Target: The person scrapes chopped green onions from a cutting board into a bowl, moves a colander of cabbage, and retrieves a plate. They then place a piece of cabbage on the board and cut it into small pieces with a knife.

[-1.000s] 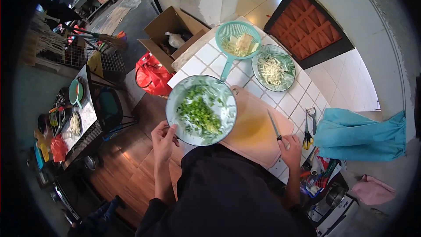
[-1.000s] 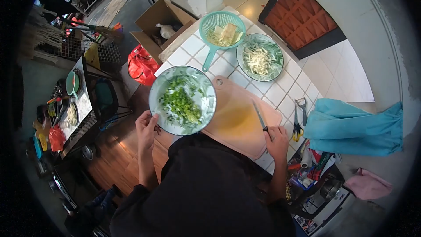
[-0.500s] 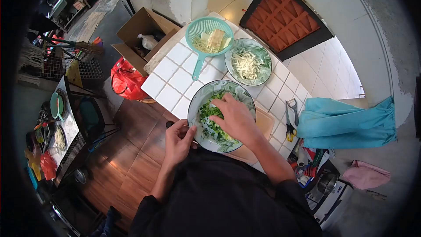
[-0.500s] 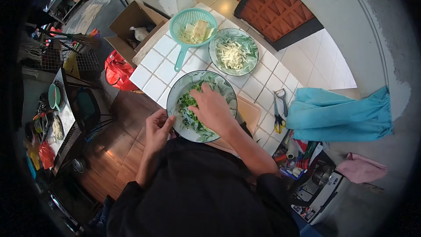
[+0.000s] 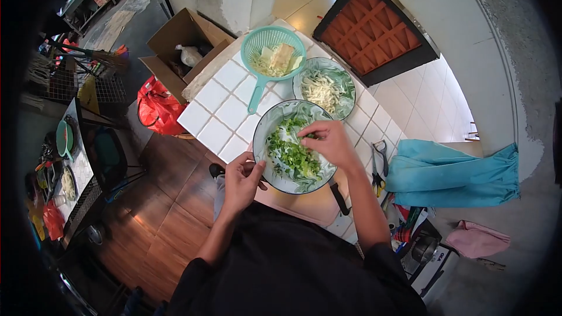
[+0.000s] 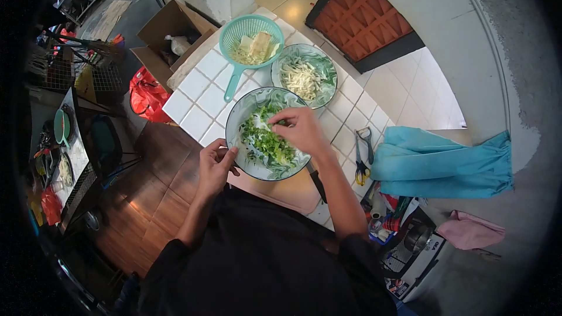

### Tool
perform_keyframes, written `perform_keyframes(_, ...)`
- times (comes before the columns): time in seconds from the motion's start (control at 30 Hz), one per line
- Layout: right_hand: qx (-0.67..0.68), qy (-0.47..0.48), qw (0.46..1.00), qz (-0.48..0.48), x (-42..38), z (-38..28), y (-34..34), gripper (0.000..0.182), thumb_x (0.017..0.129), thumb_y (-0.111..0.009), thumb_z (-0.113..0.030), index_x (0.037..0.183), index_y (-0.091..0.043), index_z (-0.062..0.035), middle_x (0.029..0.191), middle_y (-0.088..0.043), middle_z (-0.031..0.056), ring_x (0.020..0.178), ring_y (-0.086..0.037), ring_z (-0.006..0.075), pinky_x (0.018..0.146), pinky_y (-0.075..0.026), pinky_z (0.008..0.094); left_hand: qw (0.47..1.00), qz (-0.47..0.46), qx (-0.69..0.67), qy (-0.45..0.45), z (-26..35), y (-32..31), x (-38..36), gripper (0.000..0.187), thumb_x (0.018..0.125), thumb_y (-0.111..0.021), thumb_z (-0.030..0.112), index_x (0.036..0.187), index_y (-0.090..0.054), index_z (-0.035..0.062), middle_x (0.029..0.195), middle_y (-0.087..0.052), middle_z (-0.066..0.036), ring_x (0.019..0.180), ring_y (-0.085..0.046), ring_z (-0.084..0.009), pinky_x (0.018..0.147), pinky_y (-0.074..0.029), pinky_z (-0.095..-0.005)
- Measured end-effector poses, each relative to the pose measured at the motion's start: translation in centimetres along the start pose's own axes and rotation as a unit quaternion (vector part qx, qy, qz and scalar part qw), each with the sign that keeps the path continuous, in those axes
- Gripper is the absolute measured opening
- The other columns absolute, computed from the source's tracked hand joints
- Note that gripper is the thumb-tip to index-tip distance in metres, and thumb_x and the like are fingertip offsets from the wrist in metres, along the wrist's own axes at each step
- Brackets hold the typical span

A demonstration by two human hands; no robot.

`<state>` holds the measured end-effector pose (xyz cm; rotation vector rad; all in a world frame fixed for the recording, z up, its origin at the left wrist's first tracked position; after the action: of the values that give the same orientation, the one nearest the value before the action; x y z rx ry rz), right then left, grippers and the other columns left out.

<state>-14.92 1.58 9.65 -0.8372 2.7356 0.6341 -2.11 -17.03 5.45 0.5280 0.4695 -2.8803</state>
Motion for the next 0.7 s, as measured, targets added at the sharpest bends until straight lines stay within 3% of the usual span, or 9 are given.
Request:
perform_keyframes(0.1,0.162,-0.027,0.986,0.009,0.6,0.8,2.5,0.020,0.083,-0.070,0.005,0.103,-0.071,0.0057,0.090,-0.071,0.0078,0.078,-0.067,0.0101,0.072,-0.055,0.0232,1.000,0.006,-0.012,-0.009,-0.2,-0.2,0.8,0.012,0.097,-0.060,0.009,0.097,-0.062,-0.0028,0.074,-0.069,-0.007,0.055,-0.058,-0.0080,0.047,-0.052,-0.0245)
perform_keyframes(0.2,0.181,0.008,0.982,0.048,1.6,1.1,5.1,0.019,0.083,-0.071,0.004,0.102,-0.072,0.0064,0.089,-0.072,0.0084,0.076,-0.067,0.0108,0.070,-0.056,0.0245,1.000,-0.004,-0.009,-0.011,-0.6,0.1,0.9,0.012,0.098,-0.058,0.007,0.101,-0.061,-0.0044,0.078,-0.070,-0.009,0.057,-0.059,-0.0086,0.047,-0.053,-0.0244)
perform_keyframes(0.27,0.143,0.018,0.987,0.067,2.6,1.1,6.6,0.017,0.082,-0.071,0.003,0.099,-0.073,0.0053,0.086,-0.072,0.0078,0.074,-0.066,0.0102,0.069,-0.054,0.0242,1.000,0.000,-0.010,-0.007,-0.8,0.3,0.7,0.012,0.098,-0.058,0.007,0.101,-0.061,-0.0043,0.077,-0.069,-0.009,0.057,-0.059,-0.0084,0.047,-0.053,-0.0244)
perform_keyframes(0.3,0.055,0.010,0.992,0.113,3.1,1.5,7.7,0.017,0.081,-0.072,0.002,0.098,-0.073,0.0046,0.085,-0.072,0.0079,0.074,-0.066,0.0101,0.068,-0.053,0.0246,1.000,0.024,-0.013,-0.002,-0.3,0.2,0.5,0.012,0.097,-0.061,0.009,0.094,-0.061,-0.0020,0.063,-0.057,0.000,0.050,-0.048,-0.0046,0.045,-0.051,-0.0242)
perform_keyframes(0.4,-0.060,0.021,0.982,0.180,4.7,2.5,9.4,0.018,0.078,-0.073,-0.003,0.096,-0.075,0.0004,0.079,-0.071,0.0102,0.070,-0.066,0.0132,0.067,-0.051,0.0271,0.999,0.037,-0.012,0.003,-0.5,0.8,-0.1,0.012,0.097,-0.061,0.009,0.093,-0.061,-0.0019,0.064,-0.058,-0.001,0.050,-0.049,-0.0049,0.045,-0.051,-0.0242)
perform_keyframes(0.43,-0.136,0.006,0.971,0.199,5.0,2.3,9.8,0.018,0.079,-0.073,-0.005,0.096,-0.076,-0.0012,0.079,-0.071,0.0126,0.070,-0.067,0.0173,0.068,-0.052,0.0293,1.000,0.018,-0.007,0.002,-1.2,1.4,-0.2,0.011,0.098,-0.058,0.006,0.099,-0.060,-0.0043,0.077,-0.069,-0.009,0.056,-0.059,-0.0080,0.046,-0.053,-0.0244)
perform_keyframes(0.47,-0.210,-0.009,0.953,0.216,5.2,2.1,10.2,0.019,0.079,-0.073,-0.007,0.097,-0.076,-0.0029,0.079,-0.071,0.0151,0.070,-0.067,0.0214,0.070,-0.053,0.0315,1.000,0.018,-0.008,0.001,-1.5,1.7,-0.5,0.011,0.098,-0.058,0.006,0.099,-0.060,-0.0043,0.077,-0.069,-0.009,0.056,-0.059,-0.0080,0.046,-0.053,-0.0244)
perform_keyframes(0.57,-0.233,0.033,0.938,0.253,5.6,1.4,10.7,0.018,0.080,-0.071,-0.009,0.097,-0.076,-0.0049,0.083,-0.071,0.0197,0.074,-0.069,0.0291,0.073,-0.054,0.0363,1.000,0.031,0.001,0.003,-1.5,2.3,-0.9,0.011,0.098,-0.058,0.006,0.098,-0.060,-0.0046,0.077,-0.069,-0.008,0.056,-0.059,-0.0078,0.046,-0.053,-0.0245)
perform_keyframes(0.7,-0.268,0.022,0.929,0.254,6.1,1.6,11.7,0.018,0.082,-0.069,-0.008,0.098,-0.076,-0.0038,0.090,-0.072,0.0206,0.079,-0.071,0.0316,0.076,-0.055,0.0390,0.999,0.042,0.000,0.009,-1.6,2.8,-1.4,0.011,0.098,-0.059,0.007,0.097,-0.060,-0.0043,0.078,-0.069,-0.008,0.057,-0.059,-0.0078,0.046,-0.053,-0.0244)
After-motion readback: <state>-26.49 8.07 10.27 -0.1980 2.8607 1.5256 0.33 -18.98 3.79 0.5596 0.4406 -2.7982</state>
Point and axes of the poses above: each hand's wrist, its own x-axis towards the middle knuckle, its own y-axis out of the back of the hand, z = x × y, the point moved 6 cm from there along x, towards the middle knuckle
